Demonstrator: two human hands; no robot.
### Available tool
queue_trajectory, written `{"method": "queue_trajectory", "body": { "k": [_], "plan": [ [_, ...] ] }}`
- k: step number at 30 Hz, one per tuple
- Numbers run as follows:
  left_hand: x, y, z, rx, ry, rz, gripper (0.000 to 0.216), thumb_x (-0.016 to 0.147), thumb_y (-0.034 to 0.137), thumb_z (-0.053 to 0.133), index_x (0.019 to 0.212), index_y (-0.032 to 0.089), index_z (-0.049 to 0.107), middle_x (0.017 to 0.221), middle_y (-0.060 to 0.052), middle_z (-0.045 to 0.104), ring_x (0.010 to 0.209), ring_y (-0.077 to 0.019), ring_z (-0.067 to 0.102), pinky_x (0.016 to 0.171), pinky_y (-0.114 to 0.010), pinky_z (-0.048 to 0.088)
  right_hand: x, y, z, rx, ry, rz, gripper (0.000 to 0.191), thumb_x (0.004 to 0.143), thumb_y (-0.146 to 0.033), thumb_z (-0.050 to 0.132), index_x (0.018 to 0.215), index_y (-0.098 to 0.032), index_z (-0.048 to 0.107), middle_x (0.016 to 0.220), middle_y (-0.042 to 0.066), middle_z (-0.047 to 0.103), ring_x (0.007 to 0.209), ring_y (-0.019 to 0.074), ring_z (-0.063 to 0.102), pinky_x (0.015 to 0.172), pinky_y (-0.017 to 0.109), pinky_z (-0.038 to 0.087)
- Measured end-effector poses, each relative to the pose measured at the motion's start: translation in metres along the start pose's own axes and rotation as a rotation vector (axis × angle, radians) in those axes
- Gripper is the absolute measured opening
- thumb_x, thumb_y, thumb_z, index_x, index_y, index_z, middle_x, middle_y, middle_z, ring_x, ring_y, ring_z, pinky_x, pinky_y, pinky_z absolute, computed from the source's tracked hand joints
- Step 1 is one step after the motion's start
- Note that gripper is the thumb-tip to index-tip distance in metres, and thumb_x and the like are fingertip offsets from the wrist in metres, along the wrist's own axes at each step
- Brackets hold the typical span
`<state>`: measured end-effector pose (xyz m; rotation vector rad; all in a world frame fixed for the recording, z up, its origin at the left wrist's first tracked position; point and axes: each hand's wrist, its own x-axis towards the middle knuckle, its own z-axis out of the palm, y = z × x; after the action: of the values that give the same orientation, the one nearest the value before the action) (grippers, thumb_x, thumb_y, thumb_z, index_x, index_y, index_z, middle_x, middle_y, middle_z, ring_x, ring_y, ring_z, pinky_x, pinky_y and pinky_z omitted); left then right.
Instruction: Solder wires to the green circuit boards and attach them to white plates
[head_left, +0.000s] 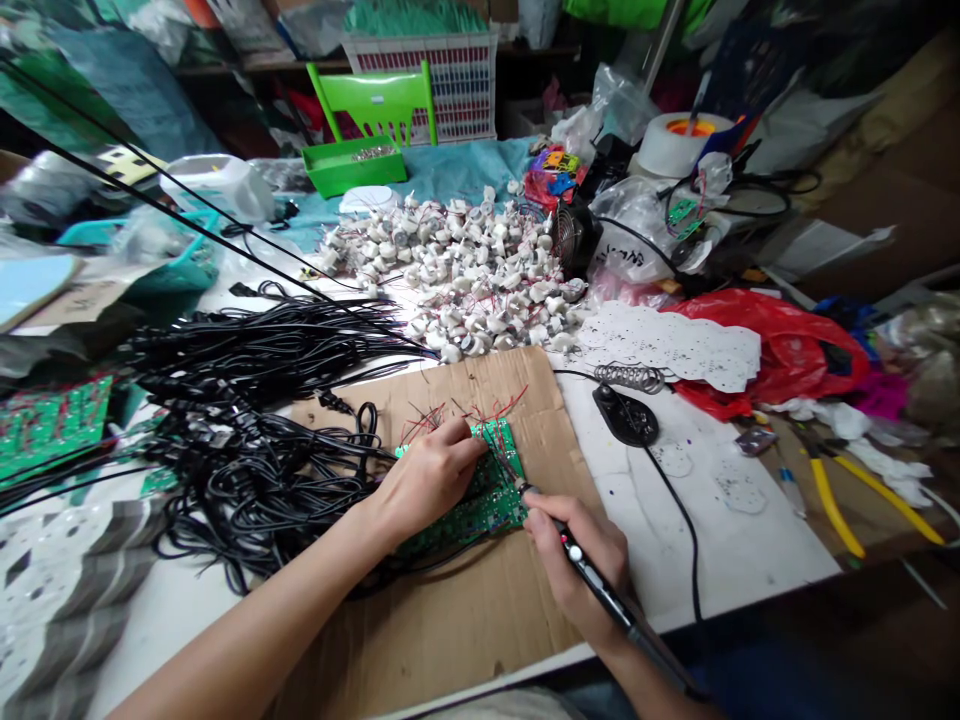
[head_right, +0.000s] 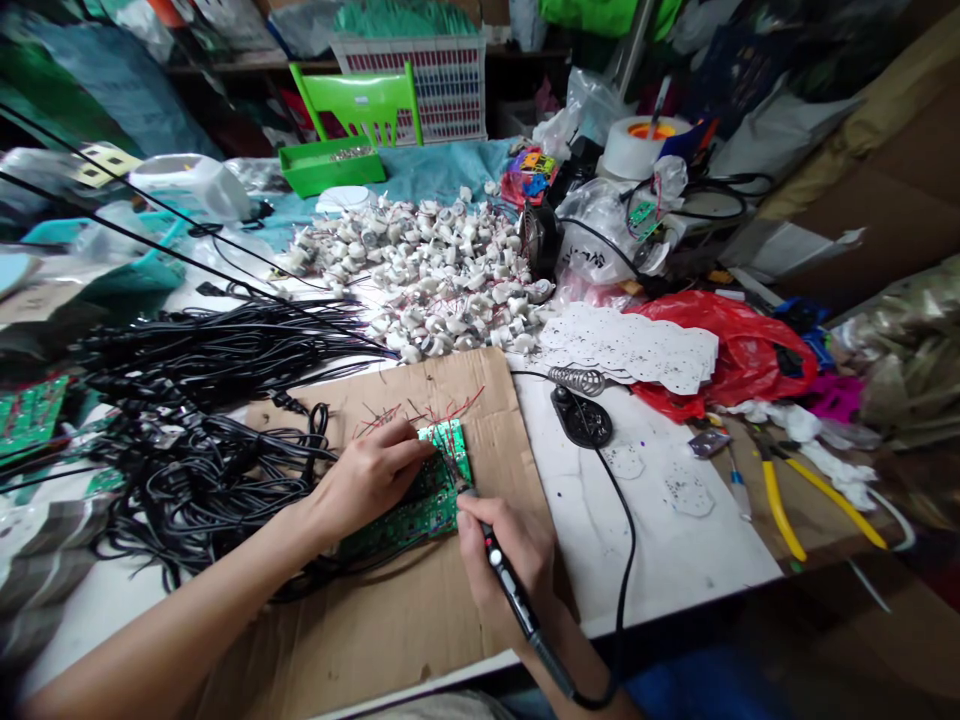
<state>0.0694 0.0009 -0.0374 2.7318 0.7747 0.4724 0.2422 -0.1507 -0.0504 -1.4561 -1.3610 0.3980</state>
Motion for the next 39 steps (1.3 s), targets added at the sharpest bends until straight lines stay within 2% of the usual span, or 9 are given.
{"method": "queue_trajectory", "body": {
  "k": [3, 10, 15, 23, 27, 33, 39],
  "plan": [
    [0.000, 0.000, 0.000, -0.007, 0.001, 0.004, 0.025, 0.097, 0.011, 0.047, 0.095, 0.016, 0.071, 0.083, -0.004, 0.056, 0.066, -0.0119, 0.056, 0.057, -0.021, 0.045, 0.001, -0.001, 0.000, -0.013, -0.014, -0.066, 0.018, 0.094, -0.014, 0.060, 0.107, -0.019, 0.072, 0.089, 0.005, 0.080, 0.077, 0.0172, 0.077, 0.072, 0.025, 0.062],
    [0.001, 0.001, -0.002, -0.018, -0.017, -0.006, 0.025, 0.097, 0.011, 0.047, 0.094, 0.016, 0.071, 0.084, -0.004, 0.056, 0.067, -0.0122, 0.056, 0.059, -0.022, 0.046, -0.007, 0.006, 0.003, 0.039, 0.028, 0.072, 0.017, 0.097, -0.020, 0.060, 0.110, -0.021, 0.071, 0.091, 0.004, 0.080, 0.078, 0.0169, 0.078, 0.074, 0.026, 0.065],
    [0.001, 0.001, -0.002, -0.021, -0.018, -0.015, 0.025, 0.097, 0.012, 0.046, 0.094, 0.016, 0.071, 0.084, -0.004, 0.056, 0.067, -0.0120, 0.056, 0.059, -0.022, 0.046, -0.006, 0.008, 0.003, 0.049, -0.005, 0.094, 0.017, 0.098, -0.023, 0.060, 0.111, -0.022, 0.071, 0.092, 0.004, 0.080, 0.079, 0.0177, 0.078, 0.076, 0.028, 0.066],
    [0.001, 0.002, -0.002, -0.022, -0.015, -0.020, 0.024, 0.097, 0.011, 0.047, 0.094, 0.016, 0.070, 0.083, -0.004, 0.056, 0.068, -0.0120, 0.058, 0.060, -0.021, 0.047, -0.001, 0.006, 0.005, 0.033, -0.005, 0.098, 0.016, 0.097, -0.024, 0.060, 0.108, -0.021, 0.072, 0.089, 0.005, 0.081, 0.076, 0.0184, 0.079, 0.068, 0.026, 0.065],
    [0.001, 0.002, -0.002, -0.008, -0.018, -0.025, 0.024, 0.096, 0.012, 0.047, 0.094, 0.017, 0.071, 0.083, -0.004, 0.056, 0.069, -0.0121, 0.058, 0.059, -0.021, 0.046, 0.000, 0.005, 0.004, 0.010, -0.008, 0.067, 0.017, 0.098, -0.023, 0.060, 0.108, -0.020, 0.072, 0.088, 0.005, 0.080, 0.076, 0.0183, 0.079, 0.070, 0.026, 0.065],
    [0.002, 0.002, -0.001, -0.001, -0.015, -0.029, 0.024, 0.096, 0.011, 0.047, 0.093, 0.017, 0.071, 0.083, -0.004, 0.057, 0.069, -0.0131, 0.058, 0.059, -0.022, 0.046, 0.005, 0.002, 0.004, -0.049, -0.018, -0.060, 0.017, 0.096, -0.016, 0.059, 0.106, -0.019, 0.072, 0.091, 0.005, 0.080, 0.079, 0.0171, 0.077, 0.074, 0.026, 0.063],
    [0.003, 0.002, -0.003, -0.001, -0.021, -0.035, 0.024, 0.095, 0.011, 0.048, 0.092, 0.017, 0.071, 0.083, -0.004, 0.058, 0.070, -0.0127, 0.059, 0.062, -0.021, 0.048, -0.003, 0.003, 0.004, 0.039, 0.061, 0.065, 0.017, 0.096, -0.024, 0.061, 0.106, -0.021, 0.073, 0.089, 0.005, 0.080, 0.075, 0.0183, 0.078, 0.069, 0.026, 0.065]
  ]
}}
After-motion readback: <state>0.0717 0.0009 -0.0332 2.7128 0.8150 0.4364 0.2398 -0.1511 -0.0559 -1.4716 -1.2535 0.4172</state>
